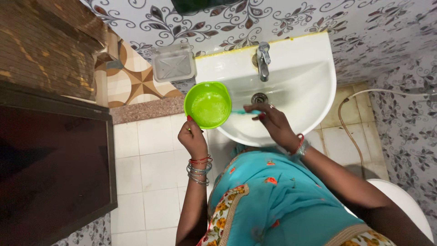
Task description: The person cleans a white bathroom sink using a green bowl and a blue brush. They repeatedly pour water from the bowl into the sink and scrub the basin and faucet area with the brush.
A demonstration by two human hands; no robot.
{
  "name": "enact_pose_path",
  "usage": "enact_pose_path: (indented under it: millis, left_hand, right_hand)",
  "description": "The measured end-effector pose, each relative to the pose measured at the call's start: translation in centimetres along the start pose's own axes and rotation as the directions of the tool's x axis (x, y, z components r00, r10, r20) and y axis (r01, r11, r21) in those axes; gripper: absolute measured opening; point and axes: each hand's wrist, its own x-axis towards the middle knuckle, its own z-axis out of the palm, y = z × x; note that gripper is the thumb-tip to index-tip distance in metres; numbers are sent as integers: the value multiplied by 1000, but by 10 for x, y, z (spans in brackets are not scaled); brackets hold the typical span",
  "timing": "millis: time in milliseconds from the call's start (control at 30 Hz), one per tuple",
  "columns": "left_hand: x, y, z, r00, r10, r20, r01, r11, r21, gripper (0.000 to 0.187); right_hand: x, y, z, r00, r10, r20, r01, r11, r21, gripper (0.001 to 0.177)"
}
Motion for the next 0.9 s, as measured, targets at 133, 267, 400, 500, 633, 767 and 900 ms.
enact_pose_path:
  millis: [133, 267, 400, 500, 633, 767, 900]
  left_hand:
    - [0, 7, 1, 1000, -12, 12, 11, 999, 49, 40]
    - [1, 3, 0, 1000, 9, 11, -9, 999, 40, 38]
    - [2, -4, 0, 1000, -17, 9, 17, 1000, 26, 43]
    - [-1, -5, -3, 1000, 1, 19, -1, 1000, 1, 40]
    - [1, -6, -2, 998, 50, 33, -48, 997, -62, 36]
    - [1, -4, -1, 1000, 2, 28, -2, 1000, -8, 45]
    - [2, 1, -1, 999, 7, 35, -7, 1000, -11, 45]
  right_hand:
    - [8, 10, -4, 998, 32, -57, -63, 703, -708, 23]
    - [-4, 2, -18, 981, 185, -65, -196, 941, -276, 27]
    - [-1, 12, -28, 996, 89, 5, -89, 989, 115, 33]
    - [-2, 27, -23, 999, -6, -49, -22, 826, -564, 37]
    - [-10, 36, -30, 952, 242, -190, -251, 968, -26, 36]
    - [2, 44, -34, 993, 75, -92, -79, 996, -48, 32]
    - [-5, 40, -25, 995, 43, -93, -88, 830, -551, 36]
